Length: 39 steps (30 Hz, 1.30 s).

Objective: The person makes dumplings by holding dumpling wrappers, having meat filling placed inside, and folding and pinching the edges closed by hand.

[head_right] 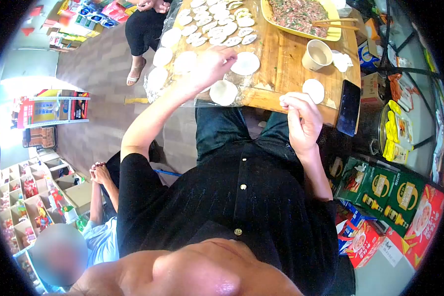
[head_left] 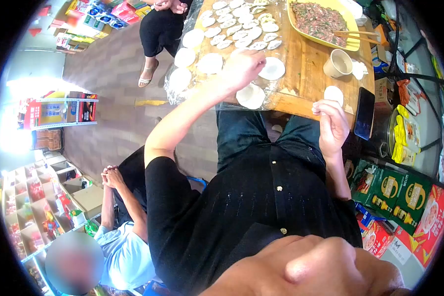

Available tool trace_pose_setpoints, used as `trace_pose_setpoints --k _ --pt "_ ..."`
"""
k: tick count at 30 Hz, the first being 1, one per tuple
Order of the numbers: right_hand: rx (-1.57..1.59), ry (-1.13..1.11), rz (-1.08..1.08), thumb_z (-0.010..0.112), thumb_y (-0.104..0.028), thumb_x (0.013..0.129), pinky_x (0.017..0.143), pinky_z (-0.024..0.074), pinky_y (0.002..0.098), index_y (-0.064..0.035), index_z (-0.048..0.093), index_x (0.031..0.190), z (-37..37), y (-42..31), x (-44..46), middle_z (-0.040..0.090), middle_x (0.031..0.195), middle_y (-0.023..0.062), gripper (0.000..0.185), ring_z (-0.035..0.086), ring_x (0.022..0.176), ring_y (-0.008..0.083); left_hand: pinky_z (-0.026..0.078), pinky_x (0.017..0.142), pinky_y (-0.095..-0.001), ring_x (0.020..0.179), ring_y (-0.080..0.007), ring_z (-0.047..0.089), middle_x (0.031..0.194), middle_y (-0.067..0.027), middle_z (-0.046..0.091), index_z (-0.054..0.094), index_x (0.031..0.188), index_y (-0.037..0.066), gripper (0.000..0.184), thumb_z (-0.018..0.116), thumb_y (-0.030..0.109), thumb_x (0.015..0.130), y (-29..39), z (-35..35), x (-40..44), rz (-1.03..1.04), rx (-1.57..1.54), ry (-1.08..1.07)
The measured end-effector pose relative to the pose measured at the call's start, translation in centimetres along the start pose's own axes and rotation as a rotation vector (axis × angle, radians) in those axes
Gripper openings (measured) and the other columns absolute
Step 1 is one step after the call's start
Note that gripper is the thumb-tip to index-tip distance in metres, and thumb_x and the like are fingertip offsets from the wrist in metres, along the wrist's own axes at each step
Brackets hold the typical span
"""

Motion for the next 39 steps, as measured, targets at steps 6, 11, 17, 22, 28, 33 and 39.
trace_pose_setpoints --k 6,11,17,22,28,33,39 --pt "-0.061 0.032 0.034 0.048 0.011 0.090 0.072 0.0496 0.0274 0.0059 0.061 0.098 -1.7 -1.2 -1.4 0.061 0.097 0.0138 0.016 0.059 0.080 0.0168 0.050 0.083 -0.0409 0.093 -0.0325 0.062 0.098 -0.0159 0.062 0.067 0.100 0.006 0.022 0.065 0.014 0.079 -0.2 4.8 1.8 -0.114 0.047 -0.051" --pt "-0.045 0.081 0.060 0.047 0.012 0.089 0.072 0.0494 0.0273 0.0071 0.060 0.095 -2.9 -0.9 -2.0 0.061 0.094 0.0131 0.015 0.058 0.078 0.0166 0.050 0.084 -0.0409 0.097 -0.0322 0.060 0.099 -0.0154 0.061 0.065 0.107 0.009 0.029 0.064 0.014 0.079 -0.3 5.5 2.0 -0.132 0.200 -0.050" --pt "0.029 0.108 0.104 0.047 0.010 0.090 0.072 0.0498 0.0257 0.0058 0.060 0.093 -3.1 0.3 -2.0 0.060 0.093 0.0115 0.014 0.058 0.079 0.0149 0.050 0.084 -0.0411 0.098 -0.0315 0.060 0.099 -0.0145 0.061 0.065 0.105 0.010 0.029 0.064 0.015 0.077 -0.1 5.7 2.8 -0.212 0.242 -0.077" --pt "0.060 0.112 0.091 0.048 0.009 0.091 0.072 0.0496 0.0255 0.0051 0.060 0.094 -3.5 0.8 -1.8 0.060 0.094 0.0110 0.013 0.058 0.080 0.0145 0.050 0.083 -0.0419 0.096 -0.0318 0.061 0.096 -0.0151 0.064 0.067 0.099 0.010 0.025 0.064 0.014 0.075 -0.9 6.1 3.5 -0.287 0.153 -0.106" --pt "0.065 0.100 0.119 0.048 0.008 0.091 0.073 0.0492 0.0253 0.0049 0.060 0.094 -4.0 1.4 -1.8 0.060 0.095 0.0108 0.014 0.058 0.081 0.0143 0.051 0.076 -0.0426 0.082 -0.0316 0.065 0.081 -0.0138 0.067 0.069 0.084 0.008 0.013 0.066 0.015 0.074 -1.7 6.0 4.1 -0.294 0.161 -0.134" --pt "0.019 0.034 0.180 0.050 0.007 0.091 0.075 0.0485 0.0255 0.0052 0.060 0.100 -3.8 2.3 -1.2 0.060 0.097 0.0100 0.013 0.059 0.083 0.0142 0.051 0.071 -0.0417 0.076 -0.0314 0.065 0.078 -0.0135 0.067 0.068 0.083 0.006 0.013 0.067 0.017 0.076 -0.1 4.1 4.1 -0.307 0.040 -0.111" --pt "-0.239 -0.066 0.121 0.063 -0.004 0.085 0.087 0.0465 0.0320 0.0019 0.057 0.116 -1.9 3.0 1.4 0.058 0.112 0.0147 0.032 0.057 0.105 0.0247 0.050 0.067 -0.0384 0.075 -0.0303 0.065 0.078 -0.0123 0.065 0.064 0.084 0.004 0.010 0.067 0.012 0.079 7.4 0.4 2.7 0.007 -0.149 0.038"
Point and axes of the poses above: each hand's wrist, its own x-axis towards the middle knuckle, its own z-axis out of the palm, y = z × x, the point moved 3 cm from there along x, towards the middle knuckle
